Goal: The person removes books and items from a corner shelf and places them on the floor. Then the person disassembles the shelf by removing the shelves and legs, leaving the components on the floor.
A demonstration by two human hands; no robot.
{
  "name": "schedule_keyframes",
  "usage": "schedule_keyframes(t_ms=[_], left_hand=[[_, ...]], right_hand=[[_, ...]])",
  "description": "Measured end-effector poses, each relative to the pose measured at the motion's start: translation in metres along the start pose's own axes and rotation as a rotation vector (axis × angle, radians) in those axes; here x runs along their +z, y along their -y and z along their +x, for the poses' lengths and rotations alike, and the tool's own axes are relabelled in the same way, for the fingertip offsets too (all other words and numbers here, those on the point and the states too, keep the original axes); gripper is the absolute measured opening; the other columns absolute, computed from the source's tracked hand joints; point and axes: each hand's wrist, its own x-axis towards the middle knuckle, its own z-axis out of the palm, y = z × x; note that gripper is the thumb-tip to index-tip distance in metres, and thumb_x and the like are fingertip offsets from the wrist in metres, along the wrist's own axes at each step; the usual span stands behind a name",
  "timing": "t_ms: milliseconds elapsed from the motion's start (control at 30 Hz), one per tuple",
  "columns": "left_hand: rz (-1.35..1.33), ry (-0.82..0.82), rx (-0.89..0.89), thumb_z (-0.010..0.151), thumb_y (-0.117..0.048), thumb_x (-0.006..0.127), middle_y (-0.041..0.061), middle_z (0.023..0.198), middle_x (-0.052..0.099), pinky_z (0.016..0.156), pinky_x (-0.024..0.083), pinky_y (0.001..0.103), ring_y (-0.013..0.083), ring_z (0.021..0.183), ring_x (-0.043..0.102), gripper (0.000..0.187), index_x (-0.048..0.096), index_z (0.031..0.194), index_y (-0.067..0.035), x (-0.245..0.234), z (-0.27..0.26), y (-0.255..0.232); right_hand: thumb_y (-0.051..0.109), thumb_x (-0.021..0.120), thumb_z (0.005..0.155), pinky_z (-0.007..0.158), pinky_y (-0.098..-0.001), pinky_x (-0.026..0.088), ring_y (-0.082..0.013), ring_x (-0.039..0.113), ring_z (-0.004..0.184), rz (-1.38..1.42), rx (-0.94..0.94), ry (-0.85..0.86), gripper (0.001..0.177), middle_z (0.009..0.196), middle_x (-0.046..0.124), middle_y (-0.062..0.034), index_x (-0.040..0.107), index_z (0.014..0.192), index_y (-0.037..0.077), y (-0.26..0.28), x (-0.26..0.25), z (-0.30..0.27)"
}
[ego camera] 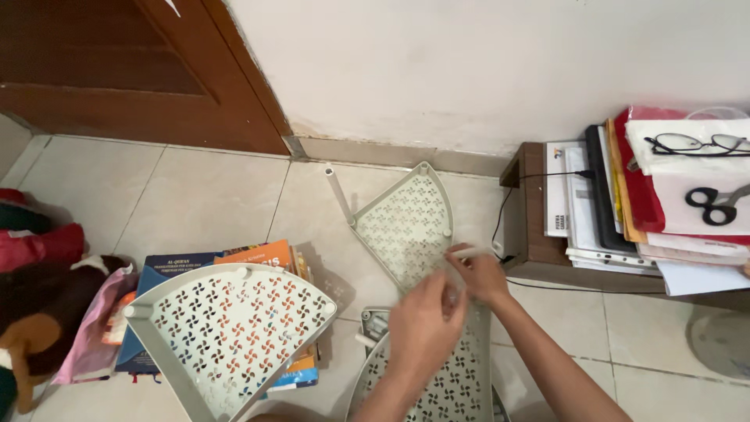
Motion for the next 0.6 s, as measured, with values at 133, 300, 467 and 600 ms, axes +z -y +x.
schedule_keyframes(t_ms=[133,300,467,600], left_hand=[[-0.119,-0.566,0.102,0.081,-0.020,0.085,0.019,0.115,0.055,0.089,0.050,0.044,0.0351,0.105,0.058,0.051,0.053,0.115,0.000,0.033,-0.017,0.021],[-0.269,-0.786,-0.006,0.074,-0.017,0.090,0.027,0.134,0.035,0.106,0.038,0.052,0.0444,0.127,0.041,0.092,0.031,0.139,0.008,0.069,0.004,0.064],[-0.174,-0.685,-0.015,0.092,-0.011,0.071,0.026,0.138,0.054,0.108,0.043,0.045,0.0412,0.129,0.053,0.055,0.048,0.139,0.002,0.070,0.029,0.108],[-0.242,-0.579,-0.372,0.103,-0.022,0.060,0.022,0.132,0.067,0.108,0.047,0.039,0.0361,0.123,0.065,0.043,0.054,0.141,-0.002,0.059,0.047,0.145]], right_hand=[[0.031,0.071,0.095,0.065,-0.0322,0.052,-0.0165,0.063,0.072,0.313,-0.027,-0.165,0.029,0.081,0.074,-0.0106,0.077,0.109,0.006,-0.017,-0.013,-0.015],[0.023,0.069,0.097,0.065,-0.0291,0.052,-0.0132,0.066,0.073,0.387,-0.110,-0.190,0.025,0.083,0.073,-0.0059,0.074,0.110,0.003,-0.030,-0.025,-0.039],[0.023,0.069,0.097,0.067,-0.0272,0.054,-0.0118,0.066,0.073,0.426,-0.096,-0.210,0.025,0.083,0.073,-0.0046,0.074,0.110,0.003,-0.030,-0.031,-0.042],[0.023,0.070,0.097,0.066,-0.0277,0.054,-0.0121,0.066,0.072,0.427,-0.071,-0.228,0.025,0.082,0.073,-0.0050,0.074,0.111,0.003,-0.031,-0.030,-0.032]])
